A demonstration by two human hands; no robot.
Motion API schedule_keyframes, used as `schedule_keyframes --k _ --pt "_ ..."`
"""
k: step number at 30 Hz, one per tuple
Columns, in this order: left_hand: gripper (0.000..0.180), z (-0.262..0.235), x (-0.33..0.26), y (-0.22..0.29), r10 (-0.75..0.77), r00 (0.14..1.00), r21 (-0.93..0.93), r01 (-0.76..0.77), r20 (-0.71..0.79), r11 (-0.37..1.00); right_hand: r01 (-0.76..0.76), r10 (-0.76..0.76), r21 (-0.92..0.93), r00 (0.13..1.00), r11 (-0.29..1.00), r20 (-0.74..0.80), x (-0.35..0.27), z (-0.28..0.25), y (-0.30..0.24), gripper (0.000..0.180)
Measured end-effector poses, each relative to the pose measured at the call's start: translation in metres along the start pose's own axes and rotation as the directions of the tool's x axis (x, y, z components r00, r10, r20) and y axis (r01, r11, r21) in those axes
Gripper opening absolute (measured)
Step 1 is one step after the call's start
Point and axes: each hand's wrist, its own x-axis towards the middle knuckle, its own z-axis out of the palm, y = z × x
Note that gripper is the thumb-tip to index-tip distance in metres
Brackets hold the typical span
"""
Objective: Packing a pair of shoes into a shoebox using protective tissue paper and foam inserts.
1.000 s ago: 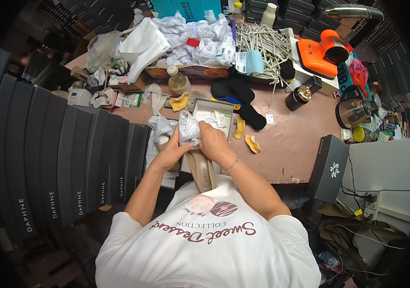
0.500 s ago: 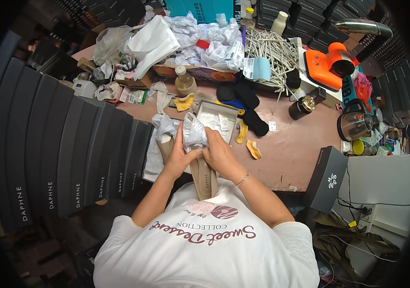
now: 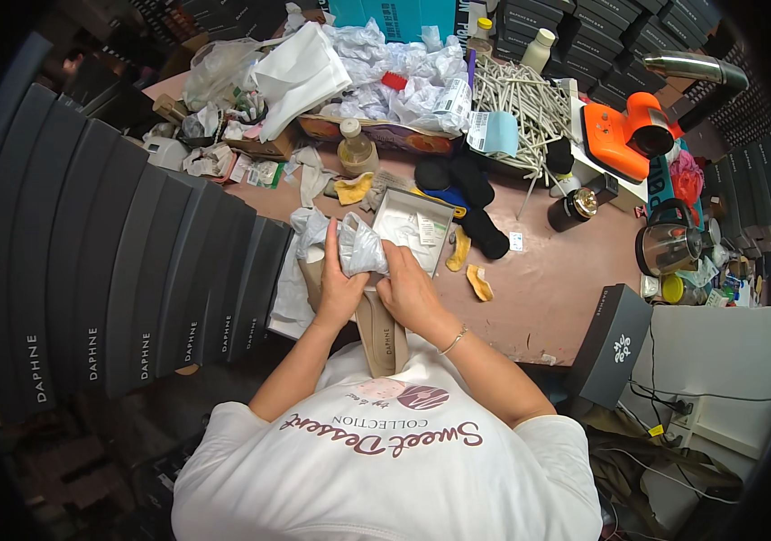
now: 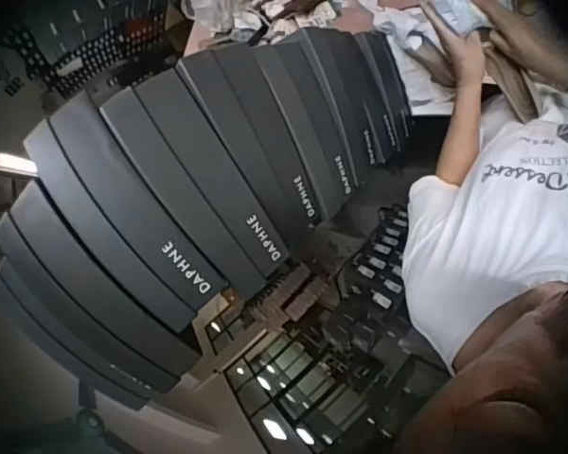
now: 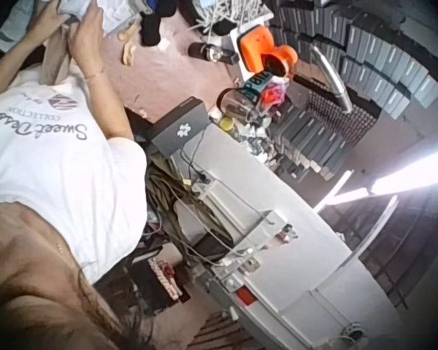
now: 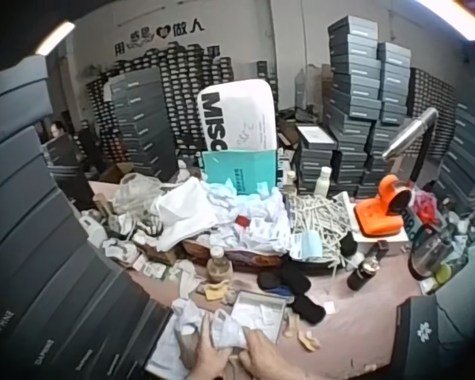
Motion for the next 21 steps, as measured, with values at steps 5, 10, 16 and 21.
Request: schedule_keyframes --k 5,10,16,21 --pt "0.078 -0.013 0.011 -0.036 -0.068 0.986 -0.091 0.083 0.151 0.992 -0.072 0.111 0.344 0.989 0.936 -0.095 -0.024 0.023 -0.012 0.068" --pt "0.084 -0.073 -0.004 -0.061 0.02 0.997 0.471 -0.054 0.078 0.881 -0.451 0.492 0.627 0.862 0.636 0.121 -0.015 0.048 0.034 0.072" --pt "0.075 -0.129 -0.012 -0.179 -0.46 0.884 0.342 0.457 -0.076 0.821 -0.599 0.61 0.169 0.792 0.783 -0.016 -0.037 0.136 0.125 0.078" --pt "0.052 -0.137 -0.008 -0.154 -0.49 0.872 0.138 0.487 -0.017 0.862 -0.714 0.737 0.439 0.658 0.545 0.155 -0.058 0.133 0.121 0.053"
